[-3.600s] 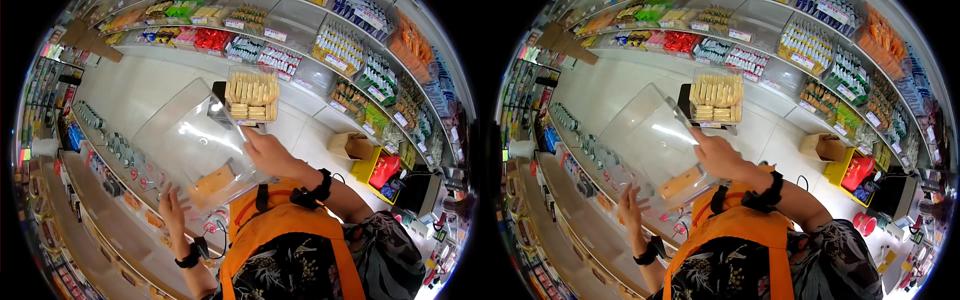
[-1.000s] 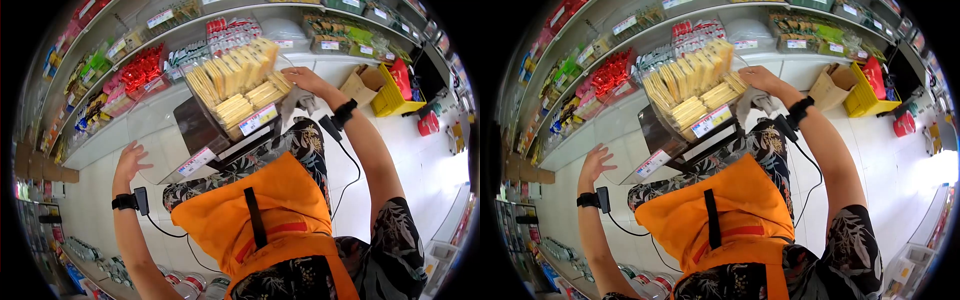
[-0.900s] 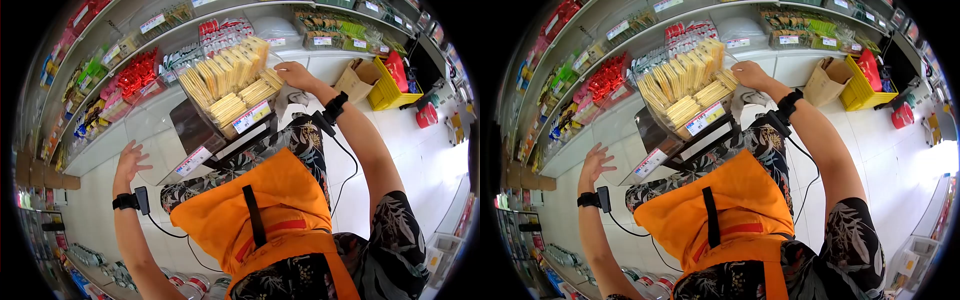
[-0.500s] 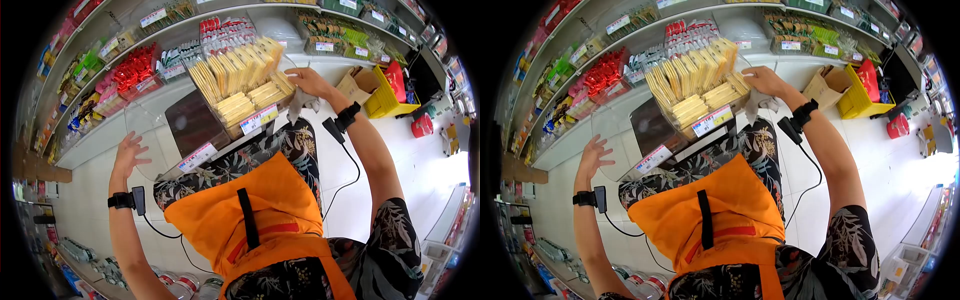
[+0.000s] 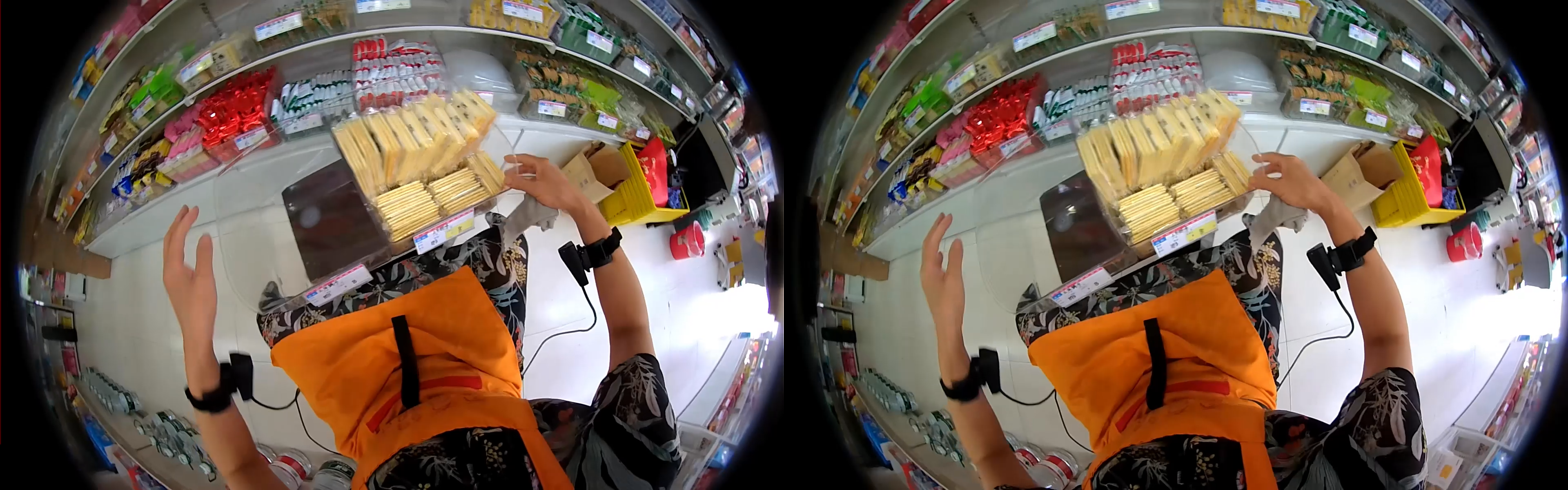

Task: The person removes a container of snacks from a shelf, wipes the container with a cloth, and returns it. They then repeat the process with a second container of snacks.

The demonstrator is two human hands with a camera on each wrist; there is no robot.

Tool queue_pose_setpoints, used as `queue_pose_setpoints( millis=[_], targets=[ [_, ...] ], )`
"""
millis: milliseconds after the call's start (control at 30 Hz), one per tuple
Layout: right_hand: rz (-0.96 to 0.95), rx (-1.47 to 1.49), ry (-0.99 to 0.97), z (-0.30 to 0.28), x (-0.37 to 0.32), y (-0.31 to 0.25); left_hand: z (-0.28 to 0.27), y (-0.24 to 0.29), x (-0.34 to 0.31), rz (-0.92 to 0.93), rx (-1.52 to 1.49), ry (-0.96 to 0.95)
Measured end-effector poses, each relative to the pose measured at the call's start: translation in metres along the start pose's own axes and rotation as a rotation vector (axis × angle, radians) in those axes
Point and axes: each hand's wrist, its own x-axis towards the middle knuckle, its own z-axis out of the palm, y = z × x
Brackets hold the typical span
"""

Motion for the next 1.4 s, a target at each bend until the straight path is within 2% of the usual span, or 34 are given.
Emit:
queue_pose_setpoints(
  millis=[67,200,367,433,633,833,933,1033,1233,1333,1400],
  targets=[
    [-0.019,-0.064,0.136,-0.010,-0.003,-0.007,0.000,0.038,-0.017,0.054,-0.077,0.011],
    [-0.029,-0.194,0.315,-0.029,0.010,-0.040,0.023,0.067,-0.030,0.086,-0.223,-0.063],
    [-0.059,-0.281,0.353,-0.016,0.053,-0.060,0.063,0.097,-0.028,0.127,-0.313,-0.117],
    [-0.106,-0.315,0.335,-0.009,0.069,-0.047,0.069,0.109,-0.032,0.138,-0.335,-0.123],
    [0.066,-0.239,0.366,-0.006,0.067,-0.071,0.070,0.099,-0.049,0.017,-0.427,-0.141],
    [0.204,-0.397,0.284,-0.004,0.086,-0.067,0.070,0.096,-0.053,0.022,-0.464,-0.155],
    [0.219,-0.465,0.311,-0.003,0.077,-0.087,0.069,0.095,-0.054,0.027,-0.480,-0.156],
    [0.218,-0.462,0.455,-0.004,0.073,-0.099,0.067,0.093,-0.054,0.027,-0.481,-0.154],
    [0.130,-0.350,0.654,-0.017,0.055,-0.107,0.067,0.087,-0.058,-0.010,-0.527,-0.127],
    [0.092,-0.165,0.728,-0.025,0.044,-0.100,0.069,0.086,-0.060,-0.030,-0.536,-0.121],
    [0.058,0.051,0.694,-0.024,0.028,-0.109,0.073,0.085,-0.060,-0.026,-0.567,-0.109]
  ],
)
